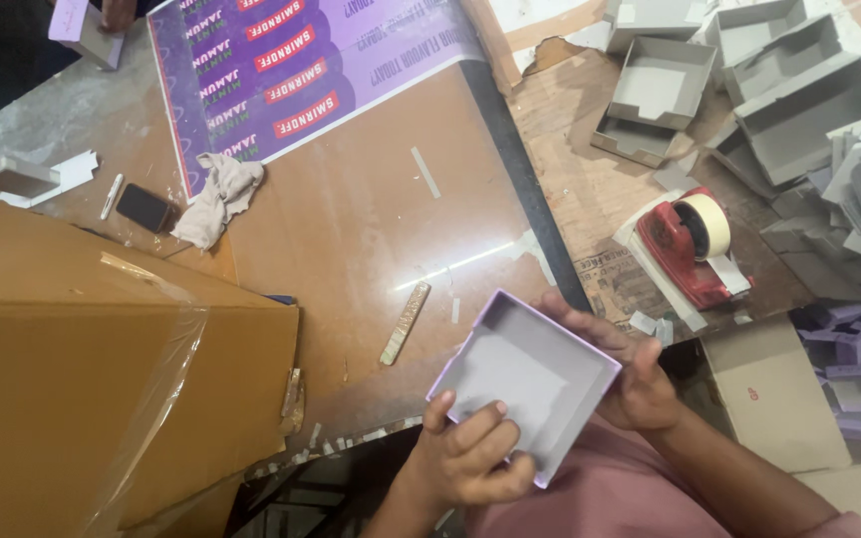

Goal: The person assembles small purple cardboard boxes on a workbench. They fold the flaps, press the edges, and use a wooden stick to crease the folds. The person handles multiple boxes one at a time, stacking completed units aside.

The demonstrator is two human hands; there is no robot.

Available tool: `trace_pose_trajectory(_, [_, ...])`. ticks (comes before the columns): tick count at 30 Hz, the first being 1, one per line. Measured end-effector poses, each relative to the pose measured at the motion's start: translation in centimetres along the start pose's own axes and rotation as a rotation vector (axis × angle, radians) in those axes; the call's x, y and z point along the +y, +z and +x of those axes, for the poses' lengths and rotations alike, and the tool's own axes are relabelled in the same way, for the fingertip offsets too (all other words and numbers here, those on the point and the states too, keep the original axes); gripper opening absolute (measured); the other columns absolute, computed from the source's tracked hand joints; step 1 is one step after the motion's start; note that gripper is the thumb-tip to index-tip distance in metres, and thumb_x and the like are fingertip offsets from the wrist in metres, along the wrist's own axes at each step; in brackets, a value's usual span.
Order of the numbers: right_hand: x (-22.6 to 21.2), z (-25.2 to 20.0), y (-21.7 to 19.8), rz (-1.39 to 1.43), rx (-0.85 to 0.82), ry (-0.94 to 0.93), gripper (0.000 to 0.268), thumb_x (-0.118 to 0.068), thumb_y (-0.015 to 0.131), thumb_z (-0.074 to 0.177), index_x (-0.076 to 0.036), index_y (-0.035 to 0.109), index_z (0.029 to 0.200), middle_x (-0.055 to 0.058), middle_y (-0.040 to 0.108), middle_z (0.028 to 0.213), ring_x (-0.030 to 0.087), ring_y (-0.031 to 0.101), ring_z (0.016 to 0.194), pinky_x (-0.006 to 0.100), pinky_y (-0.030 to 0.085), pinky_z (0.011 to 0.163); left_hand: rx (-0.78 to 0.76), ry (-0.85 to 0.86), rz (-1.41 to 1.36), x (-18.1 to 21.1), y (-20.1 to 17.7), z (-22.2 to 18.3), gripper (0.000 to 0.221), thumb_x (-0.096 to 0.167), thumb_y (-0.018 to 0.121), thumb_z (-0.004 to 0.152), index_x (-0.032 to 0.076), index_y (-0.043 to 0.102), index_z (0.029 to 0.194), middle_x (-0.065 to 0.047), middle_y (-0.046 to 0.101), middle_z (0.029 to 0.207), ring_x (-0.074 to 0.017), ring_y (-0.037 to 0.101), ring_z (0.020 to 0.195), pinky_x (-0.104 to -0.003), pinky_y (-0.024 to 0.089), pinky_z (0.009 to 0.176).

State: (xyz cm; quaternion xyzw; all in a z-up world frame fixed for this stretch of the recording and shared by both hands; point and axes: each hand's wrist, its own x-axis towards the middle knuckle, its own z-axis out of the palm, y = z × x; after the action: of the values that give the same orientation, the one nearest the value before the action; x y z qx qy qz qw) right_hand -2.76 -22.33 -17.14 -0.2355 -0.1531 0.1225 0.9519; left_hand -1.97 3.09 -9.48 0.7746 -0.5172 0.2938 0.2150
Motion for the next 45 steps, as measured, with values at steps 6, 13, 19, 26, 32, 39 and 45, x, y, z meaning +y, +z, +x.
trace_pose_trajectory(6, [-2.3, 0.7, 3.4, -0.069, 0.128, 0.112, 0.101, -0.064, 0.051, 0.099, 0.004, 0.015, 0.164, 0.017, 0.018, 0.173, 0.032, 0.024, 0.157, 0.049, 0.023, 0.126, -0.018, 0.142, 0.229, -0.1, -0.9, 1.9, 0.012, 0.031, 0.056, 0.106, 0.032, 0.047, 0.099, 0.013, 0.058, 0.103, -0.0093, 0.055, 0.129, -0.052, 0.008, 0.132])
trace_pose_trajectory(13, [-3.4, -0.9, 3.7, -0.099, 0.08, 0.051, 0.101, -0.047, 0.064, 0.093, 0.01, 0.021, 0.164, 0.023, 0.023, 0.174, 0.034, 0.026, 0.161, 0.049, 0.018, 0.13, -0.042, 0.154, 0.33, -0.3, -1.7, 3.1, 0.012, 0.04, 0.059, 0.103, 0.035, 0.05, 0.098, 0.015, 0.056, 0.098, -0.007, 0.05, 0.116, -0.067, 0.016, 0.122])
trace_pose_trajectory(19, [-2.3, -2.7, 2.2, -0.195, 0.225, 0.104, 0.083, -0.036, 0.055, 0.096, 0.009, 0.024, 0.159, 0.024, 0.028, 0.168, 0.036, 0.029, 0.155, 0.052, 0.022, 0.127, -0.022, 0.114, 0.231, 0.0, -1.5, 3.2, 0.012, 0.043, 0.064, 0.101, 0.036, 0.054, 0.099, 0.013, 0.055, 0.098, -0.0076, 0.049, 0.113, -0.067, 0.02, 0.117])
trace_pose_trajectory(26, [-0.7, -3.3, 2.1, -0.119, 0.291, 0.004, 0.064, -0.017, 0.048, 0.101, 0.01, 0.031, 0.157, 0.025, 0.041, 0.16, 0.034, 0.042, 0.147, 0.05, 0.034, 0.121, -0.036, 0.219, 0.282, 0.3, -1.8, 2.9, 0.004, 0.035, 0.062, 0.101, 0.034, 0.058, 0.103, 0.013, 0.054, 0.105, -0.0056, 0.046, 0.123, -0.068, 0.018, 0.121])
trace_pose_trajectory(32, [0.0, -1.8, 3.9, -0.26, 0.373, -0.005, 0.054, 0.006, 0.038, 0.098, 0.007, 0.037, 0.152, 0.026, 0.041, 0.159, 0.034, 0.042, 0.148, 0.048, 0.033, 0.124, -0.011, 0.489, 0.54, 0.0, -1.8, 3.2, 0.008, 0.02, 0.052, 0.099, 0.028, 0.051, 0.1, 0.013, 0.05, 0.109, -0.0054, 0.043, 0.133, -0.07, 0.019, 0.129])
trace_pose_trajectory(39, [-2.7, 0.8, 6.3, 0.027, 0.186, 0.006, 0.066, -0.01, 0.045, 0.1, -0.001, 0.023, 0.162, 0.02, 0.026, 0.171, 0.032, 0.029, 0.158, 0.048, 0.024, 0.128, -0.039, 0.38, 0.47, -0.4, -2.1, 3.4, 0.014, 0.032, 0.049, 0.101, 0.027, 0.06, 0.094, 0.009, 0.053, 0.105, -0.0054, 0.048, 0.12, -0.069, 0.022, 0.117])
trace_pose_trajectory(45, [-2.8, 0.4, 6.1, 0.06, 0.306, 0.047, 0.072, -0.017, 0.045, 0.1, 0.005, 0.019, 0.164, 0.026, 0.037, 0.163, 0.033, 0.037, 0.151, 0.047, 0.025, 0.126, -0.059, 0.322, 0.494, -0.5, -2.1, 3.2, 0.013, 0.031, 0.051, 0.101, 0.027, 0.063, 0.099, 0.008, 0.052, 0.102, -0.0039, 0.048, 0.119, -0.067, 0.022, 0.116])
